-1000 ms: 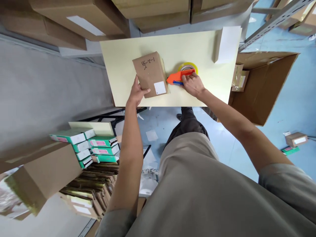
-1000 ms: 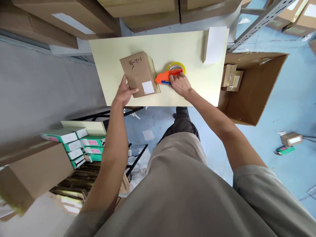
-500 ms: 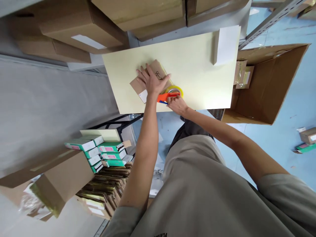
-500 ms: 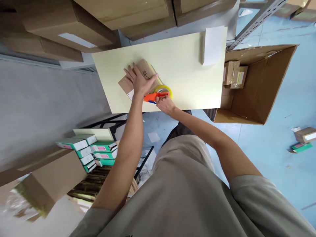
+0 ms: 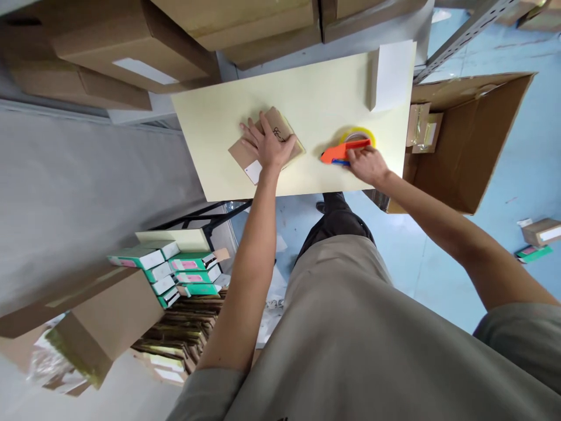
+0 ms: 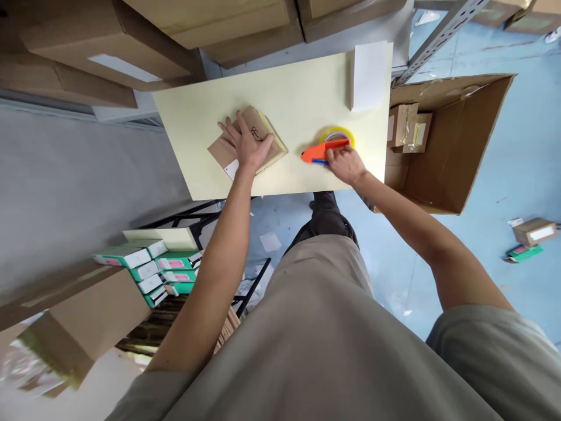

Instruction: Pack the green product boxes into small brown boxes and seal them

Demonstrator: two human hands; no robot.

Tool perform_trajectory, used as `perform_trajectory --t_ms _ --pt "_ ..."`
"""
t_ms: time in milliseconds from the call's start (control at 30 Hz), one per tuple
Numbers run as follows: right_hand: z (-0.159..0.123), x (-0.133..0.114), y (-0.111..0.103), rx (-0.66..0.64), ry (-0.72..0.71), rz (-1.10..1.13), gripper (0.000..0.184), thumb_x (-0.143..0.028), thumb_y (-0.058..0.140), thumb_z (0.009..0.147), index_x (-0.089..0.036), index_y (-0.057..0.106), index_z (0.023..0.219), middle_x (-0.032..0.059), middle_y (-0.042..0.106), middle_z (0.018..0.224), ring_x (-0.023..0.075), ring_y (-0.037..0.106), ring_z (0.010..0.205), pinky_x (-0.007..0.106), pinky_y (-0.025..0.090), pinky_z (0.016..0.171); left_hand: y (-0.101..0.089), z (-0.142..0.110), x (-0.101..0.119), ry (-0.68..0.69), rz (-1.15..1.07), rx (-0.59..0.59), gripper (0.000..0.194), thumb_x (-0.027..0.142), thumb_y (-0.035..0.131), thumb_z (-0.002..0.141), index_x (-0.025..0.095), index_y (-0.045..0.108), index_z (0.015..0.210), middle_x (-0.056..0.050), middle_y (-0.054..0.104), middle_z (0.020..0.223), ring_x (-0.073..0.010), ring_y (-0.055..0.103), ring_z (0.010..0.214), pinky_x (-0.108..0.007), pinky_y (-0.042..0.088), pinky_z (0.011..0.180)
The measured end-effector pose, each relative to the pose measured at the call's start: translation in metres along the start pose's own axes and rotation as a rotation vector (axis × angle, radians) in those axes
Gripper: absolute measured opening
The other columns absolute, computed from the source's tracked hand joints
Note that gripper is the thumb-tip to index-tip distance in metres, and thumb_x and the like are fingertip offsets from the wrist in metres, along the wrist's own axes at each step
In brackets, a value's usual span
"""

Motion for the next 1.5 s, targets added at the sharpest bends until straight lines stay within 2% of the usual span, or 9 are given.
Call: perform_trajectory --t_ms 167,400,567,767,933,1067,1300,1400,1500 --pt "0.021 0.013 -0.002 0.155 0.034 0.053 0.072 -0.051 0.014 0.121 0.004 0.054 0.145 0.0288 0.077 0.118 0.0363 0.073 0.11 0.052 0.046 0.107 -0.003 -0.007 -0.006 0.064 0.091 0.025 0.116 0.032 0.089 0.08 0.031 0.029 0.179 -0.005 0.009 0.192 -0.0396 -0.031 0.172 -0.067 -0.014 0.142" --pt "0.034 -0.04 -0.004 0.08 -0.088 0.02 0.06 -0.037 0.021 0.119 0.003 0.053 0.15 0.0297 0.076 0.127 0.0383 0.072 0.117 0.053 0.045 0.112 -0.008 -0.048 -0.002 0.078 0.116 -0.105 0.104 0.032 0.093 0.075 0.034 0.049 0.169 -0.002 0.012 0.192 -0.0435 -0.033 0.171 -0.076 -0.016 0.138" --pt "0.025 -0.069 -0.002 -0.037 -0.234 -0.016 0.057 -0.029 0.031 0.113 0.006 0.052 0.153 0.0313 0.074 0.134 0.0378 0.071 0.122 0.049 0.042 0.115 -0.002 -0.089 0.001 0.164 0.184 -0.154 0.073 0.025 0.085 0.084 0.033 0.065 0.154 0.002 0.016 0.191 -0.0443 -0.023 0.174 -0.075 -0.024 0.135" --pt "0.01 -0.037 0.003 -0.07 -0.396 0.012 0.06 -0.027 0.022 0.116 0.002 0.046 0.162 0.0288 0.073 0.14 0.0345 0.067 0.131 0.053 0.038 0.119 0.001 -0.105 0.001 0.234 0.191 -0.158 0.056 0.018 0.079 0.089 0.032 0.069 0.142 0.003 0.02 0.191 -0.0398 -0.016 0.177 -0.069 -0.027 0.136" --pt "0.014 0.013 -0.005 0.023 -0.242 0.028 0.068 -0.053 0.031 0.119 0.0 0.049 0.158 0.0283 0.073 0.142 0.0372 0.064 0.138 0.054 0.038 0.121 0.003 -0.105 0.004 0.211 0.135 -0.163 0.065 0.02 0.082 0.086 0.033 0.066 0.147 0.002 0.018 0.191 -0.039 -0.021 0.176 -0.07 -0.026 0.136" --pt "0.025 0.025 -0.018 0.067 -0.15 0.0 0.07 -0.057 0.032 0.119 0.002 0.053 0.15 0.029 0.075 0.134 0.0389 0.069 0.131 0.055 0.04 0.12 0.005 -0.107 0.006 0.184 0.093 -0.16 0.078 0.021 0.089 0.079 0.033 0.063 0.151 0.001 0.017 0.191 -0.0378 -0.023 0.175 -0.071 -0.016 0.141" --pt "0.033 -0.016 -0.045 0.004 -0.052 -0.053 0.068 -0.052 0.036 0.115 0.006 0.057 0.144 0.028 0.079 0.117 0.0358 0.075 0.114 0.051 0.045 0.111 0.011 -0.113 0.009 0.193 -0.011 -0.102 0.068 0.031 0.092 0.083 0.028 0.066 0.146 -0.005 0.018 0.191 -0.0331 -0.024 0.175 -0.068 -0.018 0.14" --pt "0.035 -0.035 -0.057 -0.009 0.017 -0.049 0.06 -0.05 0.049 0.107 0.0 0.067 0.134 0.0292 0.08 0.117 0.04 0.075 0.108 0.052 0.051 0.101 0.01 -0.117 0.016 0.192 0.032 -0.105 0.066 0.032 0.086 0.087 0.032 0.065 0.149 -0.003 0.016 0.192 -0.0328 -0.021 0.176 -0.069 -0.019 0.139" --pt "0.039 -0.045 -0.072 0.032 0.133 -0.015 0.055 -0.045 0.046 0.108 0.0 0.072 0.126 0.0334 0.078 0.118 0.0432 0.075 0.11 0.054 0.053 0.097 0.005 -0.121 0.023 0.189 0.179 -0.119 0.068 0.032 0.082 0.091 0.034 0.06 0.155 -0.003 0.015 0.192 -0.0338 -0.016 0.177 -0.072 -0.017 0.139"
Point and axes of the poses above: each hand's wrist, its own z-axis towards the middle knuckle, its own y-axis out of the palm, x = y × z, the point moved 1 cm from there along z, towards the middle knuckle
